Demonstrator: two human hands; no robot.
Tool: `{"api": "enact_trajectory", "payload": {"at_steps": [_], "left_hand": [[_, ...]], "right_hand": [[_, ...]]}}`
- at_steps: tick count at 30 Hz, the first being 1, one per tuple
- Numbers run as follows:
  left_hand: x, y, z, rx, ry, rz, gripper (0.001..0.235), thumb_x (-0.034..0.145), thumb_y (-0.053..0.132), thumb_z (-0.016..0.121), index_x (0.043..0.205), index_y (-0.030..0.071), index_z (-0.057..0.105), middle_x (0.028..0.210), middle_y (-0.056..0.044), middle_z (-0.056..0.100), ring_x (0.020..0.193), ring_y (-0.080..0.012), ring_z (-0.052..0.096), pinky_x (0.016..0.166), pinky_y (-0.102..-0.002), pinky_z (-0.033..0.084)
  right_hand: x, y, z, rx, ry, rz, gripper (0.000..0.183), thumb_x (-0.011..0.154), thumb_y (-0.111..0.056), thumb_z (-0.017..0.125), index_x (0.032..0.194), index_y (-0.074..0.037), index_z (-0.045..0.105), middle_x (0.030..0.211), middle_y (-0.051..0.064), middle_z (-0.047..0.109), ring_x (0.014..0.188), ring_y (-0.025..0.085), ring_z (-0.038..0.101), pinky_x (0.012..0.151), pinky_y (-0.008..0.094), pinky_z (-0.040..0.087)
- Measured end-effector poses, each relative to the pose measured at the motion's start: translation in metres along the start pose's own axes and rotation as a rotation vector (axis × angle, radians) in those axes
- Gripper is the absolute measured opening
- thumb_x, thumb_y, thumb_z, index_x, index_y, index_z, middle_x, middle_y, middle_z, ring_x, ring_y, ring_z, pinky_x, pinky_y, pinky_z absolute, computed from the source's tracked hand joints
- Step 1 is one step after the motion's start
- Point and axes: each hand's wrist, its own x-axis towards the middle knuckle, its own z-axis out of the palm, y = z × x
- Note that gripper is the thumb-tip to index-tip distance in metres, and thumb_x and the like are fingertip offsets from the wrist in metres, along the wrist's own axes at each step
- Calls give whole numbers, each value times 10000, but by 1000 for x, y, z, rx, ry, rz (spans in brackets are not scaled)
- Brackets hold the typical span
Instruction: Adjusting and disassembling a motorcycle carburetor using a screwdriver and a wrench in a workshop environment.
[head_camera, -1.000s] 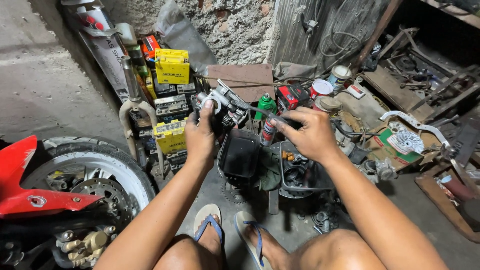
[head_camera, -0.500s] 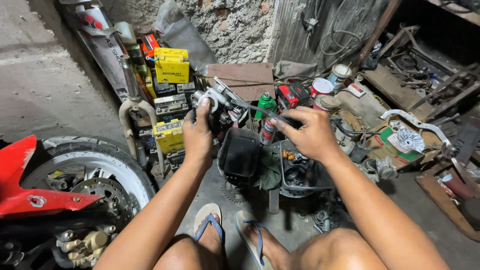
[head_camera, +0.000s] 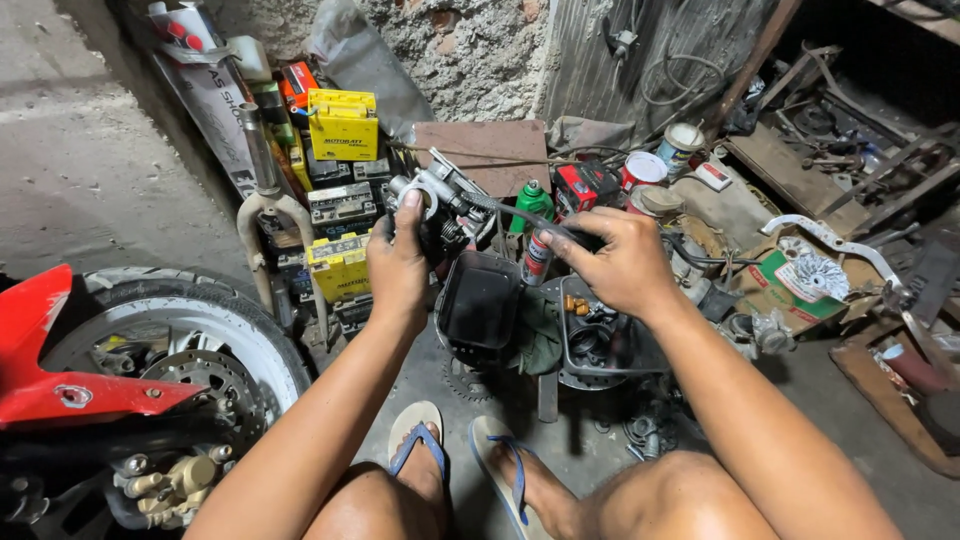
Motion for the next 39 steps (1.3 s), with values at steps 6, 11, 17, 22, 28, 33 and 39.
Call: {"api": "enact_trajectory", "payload": {"at_steps": [6, 11, 17, 22, 28, 33, 39], "left_hand": [[4, -8, -1, 2, 1, -14, 762, 852, 574, 762, 1247, -43, 553, 1065, -287, 670, 943, -336, 694, 696, -513, 615], [-12, 11, 12, 63, 29, -9, 792, 853, 618, 707, 1246, -56, 575, 1085, -309, 662, 1007, -379, 686, 741, -541, 604], [9, -8, 1, 128, 46, 16, 797, 853, 640, 706, 1245, -45, 593, 1112, -309, 660, 1035, -394, 685, 762, -530, 616], [-8, 17, 11, 127, 63, -2, 965, 843, 682, 659, 1339, -130, 492, 1219, -365, 598, 1148, -457, 636, 885, -580, 567], [-20, 28, 14, 87, 35, 27, 837, 855, 639, 688, 1285, -68, 565, 1148, -308, 642, 1091, -394, 657, 836, -536, 592], [-5, 7, 0, 52, 3, 13, 984, 854, 651, 700, 1396, -122, 420, 1244, -373, 579, 1158, -450, 626, 856, -570, 572], [-65, 87, 26, 44, 21, -24, 1108, 828, 685, 629, 1454, -163, 289, 1364, -438, 469, 1278, -507, 542, 978, -600, 521]], "right_hand": [[-1, 1, 0, -7, 0, 5, 80, 878, -234, 833, 874, -165, 794, 703, 108, 692, 691, 318, 705, 619, 370, 513], [4, 4, 5, -8, 15, -16, 90, 870, -226, 843, 874, -147, 799, 711, 126, 710, 700, 344, 713, 627, 390, 531], [8, 15, 9, -40, 9, -29, 89, 876, -231, 847, 893, -158, 797, 723, 114, 702, 723, 336, 713, 640, 386, 533], [11, 15, 10, -46, 19, -42, 101, 875, -242, 857, 882, -162, 797, 717, 106, 703, 708, 327, 713, 635, 374, 536], [9, 10, 6, -37, 18, -49, 80, 883, -247, 849, 886, -182, 802, 721, 96, 703, 719, 321, 713, 641, 377, 535], [7, -2, 6, -29, 15, -35, 86, 892, -240, 842, 884, -166, 798, 719, 107, 701, 720, 335, 712, 640, 384, 529], [6, -6, 5, -13, 27, -33, 80, 880, -239, 849, 881, -171, 806, 711, 103, 706, 706, 318, 715, 641, 377, 530]]}}
